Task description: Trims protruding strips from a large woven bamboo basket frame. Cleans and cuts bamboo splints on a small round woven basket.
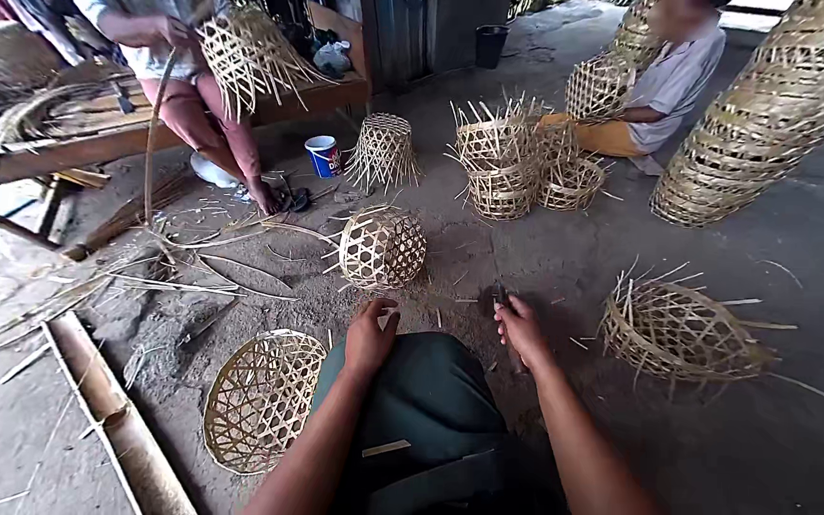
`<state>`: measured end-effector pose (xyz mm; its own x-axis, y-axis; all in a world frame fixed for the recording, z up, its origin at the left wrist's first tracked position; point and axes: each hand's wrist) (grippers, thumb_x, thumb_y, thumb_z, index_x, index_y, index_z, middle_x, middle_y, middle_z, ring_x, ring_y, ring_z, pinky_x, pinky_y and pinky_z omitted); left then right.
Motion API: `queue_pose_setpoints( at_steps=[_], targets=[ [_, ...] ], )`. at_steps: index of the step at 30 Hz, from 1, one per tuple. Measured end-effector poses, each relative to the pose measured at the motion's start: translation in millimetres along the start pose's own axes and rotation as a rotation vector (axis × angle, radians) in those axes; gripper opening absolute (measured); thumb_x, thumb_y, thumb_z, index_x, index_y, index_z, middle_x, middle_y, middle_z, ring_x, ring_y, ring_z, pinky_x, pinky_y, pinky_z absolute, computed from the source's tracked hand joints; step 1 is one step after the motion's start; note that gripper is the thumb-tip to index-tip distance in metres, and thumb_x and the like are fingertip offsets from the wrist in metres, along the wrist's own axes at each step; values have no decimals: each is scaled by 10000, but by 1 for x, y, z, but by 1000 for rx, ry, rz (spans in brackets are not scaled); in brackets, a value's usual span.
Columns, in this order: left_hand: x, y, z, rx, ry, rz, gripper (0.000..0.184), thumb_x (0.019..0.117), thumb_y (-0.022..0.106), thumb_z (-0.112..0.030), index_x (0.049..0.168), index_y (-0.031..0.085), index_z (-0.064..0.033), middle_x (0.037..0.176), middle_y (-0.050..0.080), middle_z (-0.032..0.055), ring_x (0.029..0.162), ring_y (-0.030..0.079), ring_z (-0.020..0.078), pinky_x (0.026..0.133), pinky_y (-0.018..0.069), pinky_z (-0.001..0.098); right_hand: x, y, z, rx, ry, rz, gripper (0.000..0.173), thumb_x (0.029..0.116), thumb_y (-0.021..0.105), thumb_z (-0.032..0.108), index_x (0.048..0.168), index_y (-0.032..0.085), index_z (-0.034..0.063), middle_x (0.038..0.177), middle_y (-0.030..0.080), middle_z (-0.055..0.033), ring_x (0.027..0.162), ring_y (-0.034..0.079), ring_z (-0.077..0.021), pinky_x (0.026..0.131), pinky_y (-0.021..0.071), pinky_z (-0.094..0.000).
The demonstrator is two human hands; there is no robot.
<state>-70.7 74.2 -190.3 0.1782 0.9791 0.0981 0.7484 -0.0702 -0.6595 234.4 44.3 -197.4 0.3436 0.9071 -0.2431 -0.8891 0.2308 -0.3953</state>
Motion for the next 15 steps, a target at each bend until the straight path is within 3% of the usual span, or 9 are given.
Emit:
queue_pose_setpoints(
  at_steps=[3,5,6,8,11,15],
  targets=[
    [-2,-5,-8,197,-44,163,316,1048,506,-341,1237,703,-180,1200,723,35,1124,688,207,977,545,495,36,48,16,-265,-106,158,488,1057,527,307,1490,495,83,1167,665,-163,840,686,-245,736,591,-434],
    [-1,-2,-11,273,-50,221,327,1058,473,-343,1228,705,-186,1178,730,36,1101,697,221,948,547,519,56,80,45,-420,-201,218,523,1057,541,296,1524,468,73,1285,652,-205,1109,668,-321,987,522,-510],
    [0,-1,-12,295,-47,230,326,1057,467,-339,1219,706,-188,1168,732,40,1091,700,229,937,549,525,68,95,59,-478,-249,224,528,1056,547,283,1529,461,67,1310,643,-219,1194,636,-352,1054,477,-539],
    [2,2,-12,309,-34,234,325,1057,464,-337,1212,707,-187,1157,736,48,1083,705,241,926,553,528,92,121,80,-560,-319,202,538,1052,555,270,1545,446,86,1350,622,-223,1243,608,-389,1063,463,-582],
    [5,4,-13,298,-29,245,323,1057,465,-338,1210,707,-187,1156,735,48,1079,706,239,918,555,524,118,143,94,-694,-351,163,526,1041,563,245,1539,461,110,1394,575,-243,1180,625,-445,954,511,-637],
    [6,4,-11,292,-28,262,329,1060,460,-349,1213,707,-194,1158,733,37,1074,705,220,922,558,500,120,127,73,-831,-207,183,487,1013,591,198,1468,520,38,1335,594,-287,1164,624,-477,942,508,-653]
  ],
)
Point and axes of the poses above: each hand's wrist, its own x-axis towards the middle knuckle, its own y-axis out of the palm, z = x × y
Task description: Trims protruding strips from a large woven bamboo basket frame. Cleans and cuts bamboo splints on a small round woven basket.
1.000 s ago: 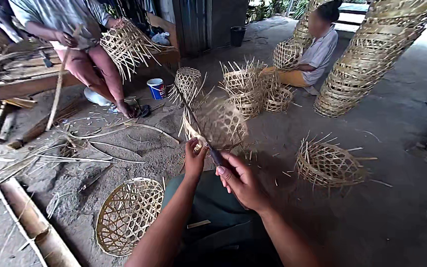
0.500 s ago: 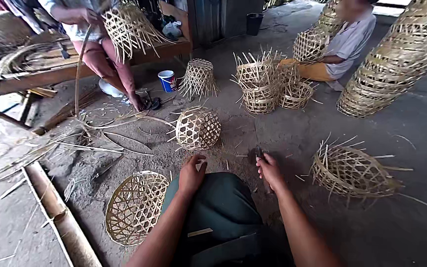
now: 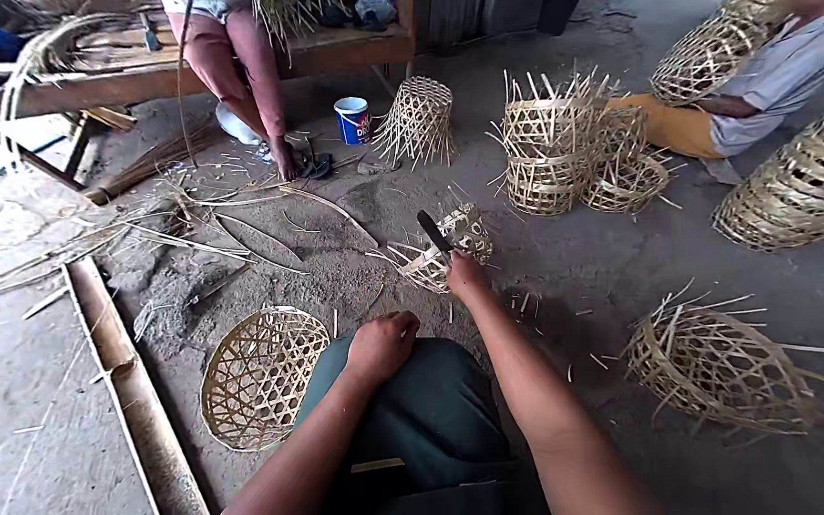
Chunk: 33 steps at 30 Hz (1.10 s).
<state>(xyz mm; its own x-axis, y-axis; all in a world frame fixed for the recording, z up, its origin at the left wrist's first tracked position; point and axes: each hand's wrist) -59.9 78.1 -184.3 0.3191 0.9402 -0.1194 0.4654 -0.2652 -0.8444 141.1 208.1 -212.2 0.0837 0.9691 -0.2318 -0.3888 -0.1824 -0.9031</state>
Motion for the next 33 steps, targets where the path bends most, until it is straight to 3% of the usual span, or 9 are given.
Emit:
queue_pose_setpoints(
  at_steps=[5,7,9,13,16,20,24,29,33],
  targets=[
    [2,2,9,-55,48,-39,319,1059,479,-339,1202,716,-182,1123,742,40,1035,715,222,902,565,502,-79,27,-105,138,211,65,507,1046,531,262,1499,481,40,1372,593,-246,1241,603,-401,1044,471,-591],
    [4,4,11,-68,58,-44,316,1060,482,-343,1199,720,-187,1116,745,36,1031,718,216,899,569,502,-121,50,-155,399,275,-19,489,1041,551,288,1459,518,38,1213,665,-205,1003,687,-325,882,561,-525],
    [9,6,12,-75,64,-45,309,1058,489,-349,1189,724,-196,1101,748,30,1015,721,208,888,571,503,-156,70,-194,669,332,-183,476,1028,567,271,1439,517,35,1076,675,-162,791,675,-245,705,587,-444],
    [17,12,9,-68,67,-27,302,1055,501,-360,1182,730,-209,1089,749,30,1015,719,212,891,564,524,-170,89,-236,905,651,-475,381,1041,519,226,1356,544,13,975,651,-138,699,629,-208,627,555,-398],
    [19,16,5,-54,70,-14,301,1053,500,-354,1180,730,-206,1095,750,31,1022,719,216,895,563,526,-143,108,-263,913,892,-524,489,1044,528,276,1432,441,-9,1064,642,-191,821,645,-281,721,546,-466],
    [19,17,5,-35,79,-42,306,1049,505,-354,1163,735,-188,1072,752,40,1010,720,231,881,559,543,-106,126,-270,954,1012,-421,607,1042,563,435,1428,457,-22,1078,623,-233,838,638,-310,759,544,-490],
    [17,16,9,-7,68,-67,302,1043,506,-341,1150,739,-181,1055,754,40,997,723,227,875,565,528,-65,137,-255,1140,973,-355,590,988,629,523,1182,583,-33,822,562,-94,608,547,-167,587,515,-349],
    [17,15,12,15,44,-74,307,1037,499,-355,1134,741,-193,1047,757,24,982,730,205,858,578,510,-17,138,-220,1262,941,-398,704,951,673,550,1305,538,-43,881,602,-126,634,575,-173,595,527,-343],
    [18,15,13,22,27,-84,320,1033,494,-379,1119,745,-200,1029,760,7,964,732,188,835,583,493,12,141,-208,1316,977,-410,585,936,741,424,1249,546,-29,831,565,-100,588,560,-156,570,528,-323]
  ],
)
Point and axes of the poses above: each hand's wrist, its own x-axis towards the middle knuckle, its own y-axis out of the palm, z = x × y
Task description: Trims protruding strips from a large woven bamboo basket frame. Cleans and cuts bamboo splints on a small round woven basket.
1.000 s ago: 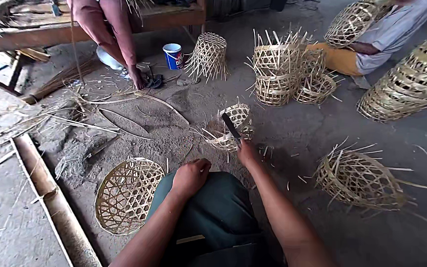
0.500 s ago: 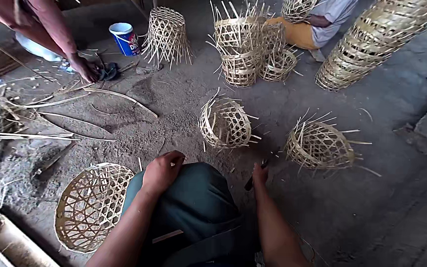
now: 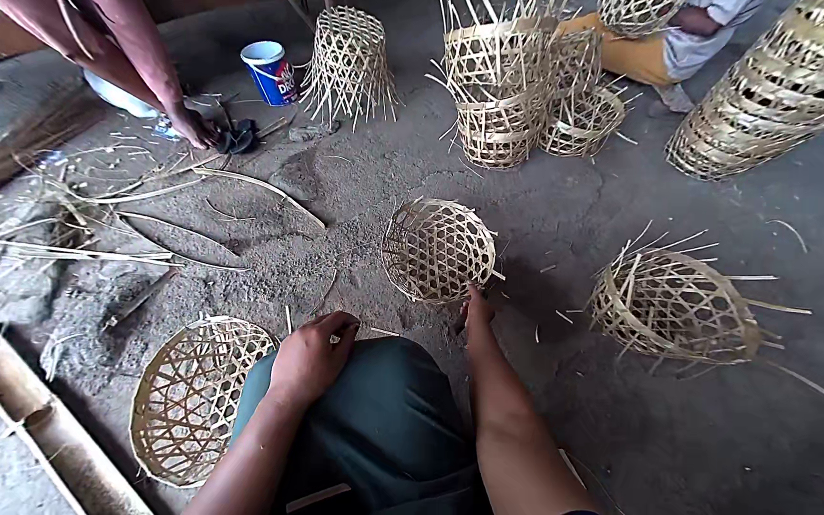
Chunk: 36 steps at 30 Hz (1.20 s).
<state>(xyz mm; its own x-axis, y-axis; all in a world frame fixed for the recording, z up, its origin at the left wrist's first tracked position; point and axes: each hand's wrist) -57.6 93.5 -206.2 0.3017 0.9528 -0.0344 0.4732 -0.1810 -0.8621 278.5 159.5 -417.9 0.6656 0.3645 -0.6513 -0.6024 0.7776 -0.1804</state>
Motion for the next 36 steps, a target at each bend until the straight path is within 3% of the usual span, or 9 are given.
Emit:
queue_pose_setpoints(
  at_steps=[13,17,21,25,28,30,32,34,36],
  targets=[
    [1,-4,0,-35,-17,22,323,1043,483,-372,1146,735,-198,1058,758,8,990,728,177,867,577,476,-5,0,-3,76,-37,67,102,953,605,48,1004,588,-40,692,585,-72,484,528,-111,467,482,-251],
    [1,-6,3,-120,29,-63,331,1047,492,-375,1184,728,-187,1029,759,6,958,728,160,861,582,448,-44,-20,16,226,-154,137,113,988,563,36,1032,584,-65,729,658,-99,474,541,-100,447,468,-240],
    [-1,-5,7,-410,125,-266,317,1046,559,-339,1206,709,-110,1031,758,1,937,724,74,875,603,298,-100,-47,46,371,-338,193,132,1006,580,45,1079,615,-59,822,717,-120,510,576,-104,452,476,-239],
    [-13,-16,-6,-840,190,-393,211,1030,576,-144,1128,702,-5,1028,757,67,968,733,171,913,609,358,-166,-74,73,506,-582,267,198,1025,576,54,1178,586,-71,935,736,-149,556,604,-117,478,491,-237],
    [-30,-46,-48,-1179,251,-316,253,1047,502,-81,1150,686,59,1075,752,142,1021,731,247,980,585,414,-211,-88,81,556,-827,329,263,999,617,41,1222,528,-67,961,730,-152,556,613,-123,479,513,-244],
    [-38,-65,-72,-1400,275,-210,376,1072,449,-181,1318,600,61,1212,713,178,1134,693,273,1036,543,433,-237,-96,77,562,-919,379,382,965,656,15,1296,487,-76,1048,730,-157,608,636,-120,496,521,-244],
    [-36,-77,-82,-1592,330,-86,640,1060,455,-471,1534,396,-46,1423,602,160,1285,608,270,1105,482,443,-259,-105,67,567,-985,466,430,923,656,-45,1309,474,-96,1126,714,-171,665,660,-118,516,540,-233],
    [-31,-84,-85,-1758,374,-25,821,973,500,-676,1602,295,-190,1527,520,97,1357,550,260,1127,454,466,-276,-114,55,534,-1042,523,441,895,652,-74,1301,482,-93,1146,704,-153,681,661,-101,515,542,-215],
    [-28,-91,-86,-1860,418,-22,845,940,537,-700,1606,254,-263,1563,480,70,1373,534,263,1126,448,483,-285,-124,46,508,-1065,553,475,871,635,-98,1316,472,-76,1135,706,-129,693,670,-94,524,547,-205]
  ],
)
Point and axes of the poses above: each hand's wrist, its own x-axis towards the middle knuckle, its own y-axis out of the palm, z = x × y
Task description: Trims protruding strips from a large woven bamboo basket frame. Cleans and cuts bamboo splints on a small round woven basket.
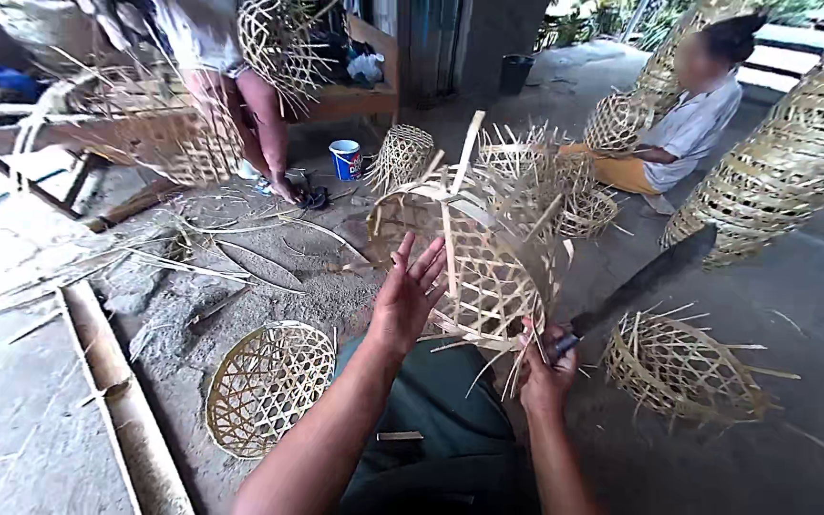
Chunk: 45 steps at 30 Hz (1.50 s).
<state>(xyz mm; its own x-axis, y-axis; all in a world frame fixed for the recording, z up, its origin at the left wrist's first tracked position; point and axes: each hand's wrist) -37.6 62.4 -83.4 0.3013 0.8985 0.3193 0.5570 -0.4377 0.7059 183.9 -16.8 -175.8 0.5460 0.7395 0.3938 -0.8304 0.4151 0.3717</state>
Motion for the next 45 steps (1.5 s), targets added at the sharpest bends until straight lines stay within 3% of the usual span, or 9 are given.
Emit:
queue_pose_setpoints(
  at_steps=[5,8,11,15,20,27,31,39,45],
  targets=[
    [10,36,-27,70,-168,-60,666,1067,331,-590,1555,305,-138,1473,553,102,1250,620,234,1017,529,424,-15,-6,14,30,1,2,485,863,612,-113,1311,444,-30,1083,710,-107,626,634,-71,478,509,-181],
    [26,55,-41,35,-329,-163,699,1026,414,-644,1476,439,-110,1301,647,115,1109,678,244,942,570,436,-24,-3,22,61,3,18,517,834,645,-113,1307,456,-22,1094,716,-87,627,639,-61,502,529,-185],
    [34,64,-55,-32,-242,-153,416,1079,460,-432,1398,482,-165,1311,651,93,928,723,188,777,616,330,-28,-1,30,66,27,63,555,810,689,-107,1317,475,-38,1147,711,-118,589,626,-68,492,530,-195],
    [33,78,-75,75,-93,-52,318,1101,404,-179,1401,471,-96,1350,629,140,911,722,186,787,609,322,-25,-11,42,-57,88,46,510,842,695,-58,1333,560,-25,1194,696,-118,550,573,-59,448,480,-191],
    [14,66,-73,541,-13,241,282,1082,452,-100,1353,491,-37,1059,693,100,908,716,178,840,622,384,-24,-26,53,-230,217,-106,395,974,629,9,1365,577,-13,995,701,-93,515,530,-62,414,436,-185],
    [-45,9,-38,1277,-5,483,393,1062,475,-161,1418,546,-10,1064,719,148,945,703,218,893,566,447,-27,-24,74,-362,280,-69,444,1031,566,113,1444,444,6,934,700,-78,499,553,-89,417,470,-220],
    [-76,-14,-33,1224,-47,487,372,1066,466,-146,1385,548,26,1091,716,145,981,703,179,917,566,400,-32,-15,89,-417,215,107,813,1022,549,112,1661,51,170,1030,680,-80,549,571,-112,434,478,-242],
    [-74,-19,-55,896,-175,460,306,1073,518,-127,1323,591,32,1184,719,72,1062,687,102,986,558,317,-38,17,112,-366,227,278,616,1043,482,82,1623,276,97,1139,693,-83,598,590,-99,460,484,-213],
    [-60,-23,-66,906,-147,279,230,1018,633,-131,1203,668,1,1008,738,30,908,703,79,882,593,295,-38,19,107,-318,250,343,525,1032,516,85,1547,426,44,1138,692,-91,620,598,-114,464,493,-223]
  ],
)
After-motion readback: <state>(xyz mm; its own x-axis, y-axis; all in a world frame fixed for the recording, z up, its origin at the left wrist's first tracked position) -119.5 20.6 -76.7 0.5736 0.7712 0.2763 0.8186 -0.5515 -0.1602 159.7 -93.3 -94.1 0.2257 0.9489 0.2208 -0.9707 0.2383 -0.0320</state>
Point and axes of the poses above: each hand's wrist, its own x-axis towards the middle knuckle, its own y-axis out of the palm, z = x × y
